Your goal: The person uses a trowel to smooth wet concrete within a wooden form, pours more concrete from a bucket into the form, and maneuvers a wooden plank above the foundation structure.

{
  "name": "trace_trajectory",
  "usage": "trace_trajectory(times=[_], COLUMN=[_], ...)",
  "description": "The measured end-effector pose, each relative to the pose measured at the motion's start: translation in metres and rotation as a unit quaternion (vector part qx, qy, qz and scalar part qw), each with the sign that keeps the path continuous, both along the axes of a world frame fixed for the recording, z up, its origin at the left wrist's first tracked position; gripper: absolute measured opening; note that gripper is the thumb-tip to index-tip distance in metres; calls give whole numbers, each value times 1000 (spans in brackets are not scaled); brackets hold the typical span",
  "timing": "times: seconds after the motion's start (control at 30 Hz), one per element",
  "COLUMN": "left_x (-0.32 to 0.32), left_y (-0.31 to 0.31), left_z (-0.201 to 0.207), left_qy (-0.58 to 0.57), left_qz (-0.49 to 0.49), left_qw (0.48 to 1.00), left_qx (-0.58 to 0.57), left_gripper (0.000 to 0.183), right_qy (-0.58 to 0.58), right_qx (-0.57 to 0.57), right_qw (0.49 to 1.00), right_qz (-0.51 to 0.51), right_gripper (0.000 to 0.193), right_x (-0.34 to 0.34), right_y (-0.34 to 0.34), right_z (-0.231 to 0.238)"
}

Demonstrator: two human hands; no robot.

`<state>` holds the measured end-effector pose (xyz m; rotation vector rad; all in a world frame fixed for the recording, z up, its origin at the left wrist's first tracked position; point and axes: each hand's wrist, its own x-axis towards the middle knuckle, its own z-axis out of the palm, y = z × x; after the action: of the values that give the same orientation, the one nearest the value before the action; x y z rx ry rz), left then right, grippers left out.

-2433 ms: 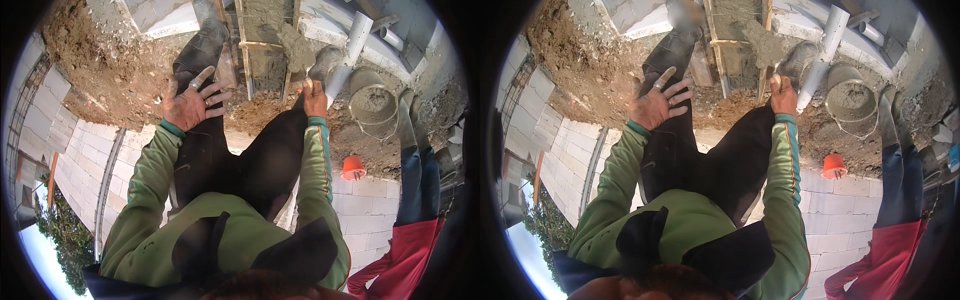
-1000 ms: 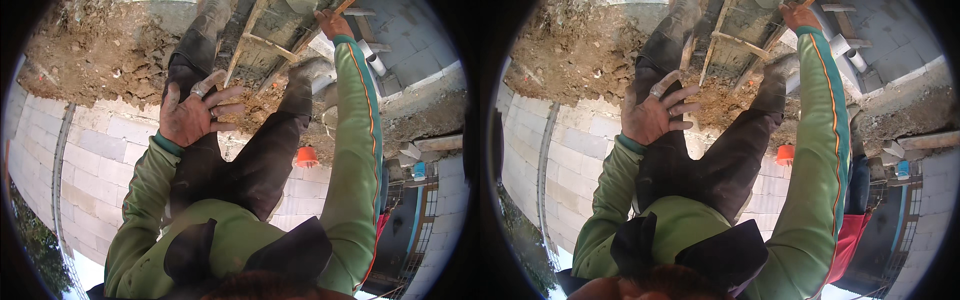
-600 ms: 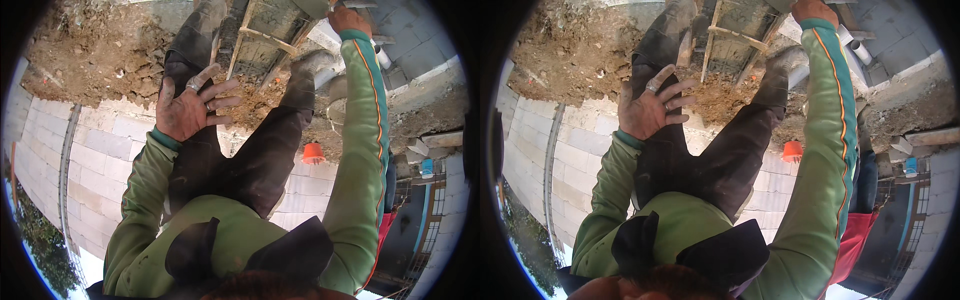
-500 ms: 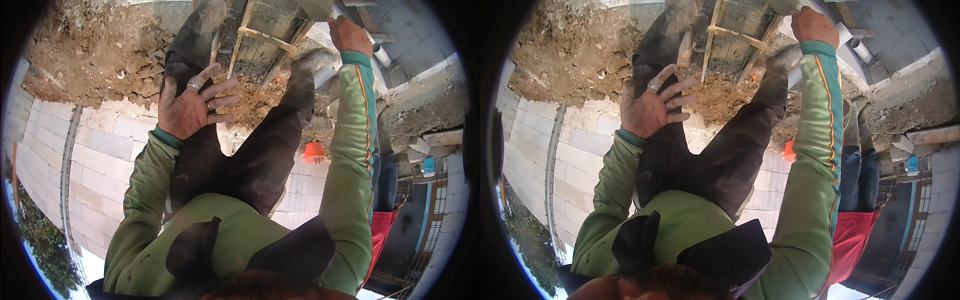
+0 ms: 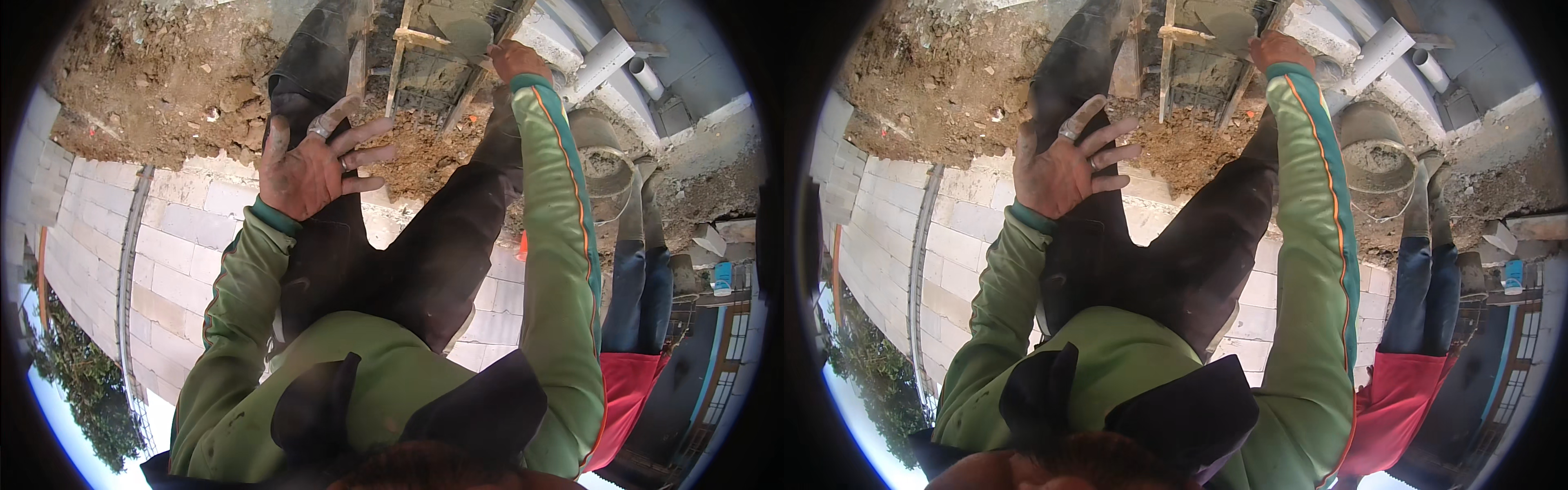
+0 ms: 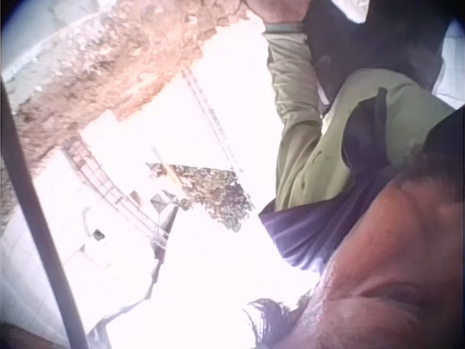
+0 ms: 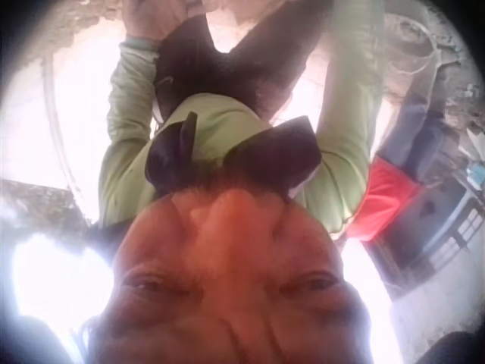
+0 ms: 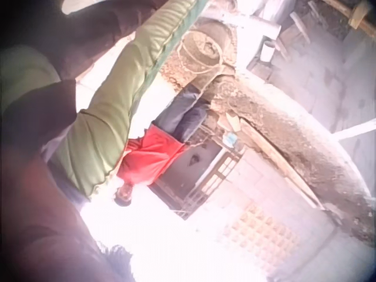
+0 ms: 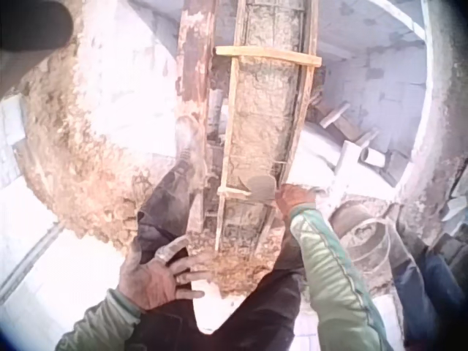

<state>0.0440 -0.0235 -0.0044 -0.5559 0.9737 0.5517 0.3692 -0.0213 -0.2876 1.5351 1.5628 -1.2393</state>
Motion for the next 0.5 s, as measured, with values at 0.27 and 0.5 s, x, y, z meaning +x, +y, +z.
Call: trace_trajectory(times=[0.27,0.5], left_x=[0,0], left_y=[6,9], left_z=[1,3], left_qy=[-5,10], left_qz=[5,-17], left_qw=[1000,1000], left_qx=[-4,-2], left_gripper=[109,112], right_qy=[0,-52], right_qx=[-108,-91], right_qw=[991,968], right_qz=[-75,-228], right_gripper=[51,57], right_x=[-29,-33], right_y=[-1,-29], right_z=[60,71])
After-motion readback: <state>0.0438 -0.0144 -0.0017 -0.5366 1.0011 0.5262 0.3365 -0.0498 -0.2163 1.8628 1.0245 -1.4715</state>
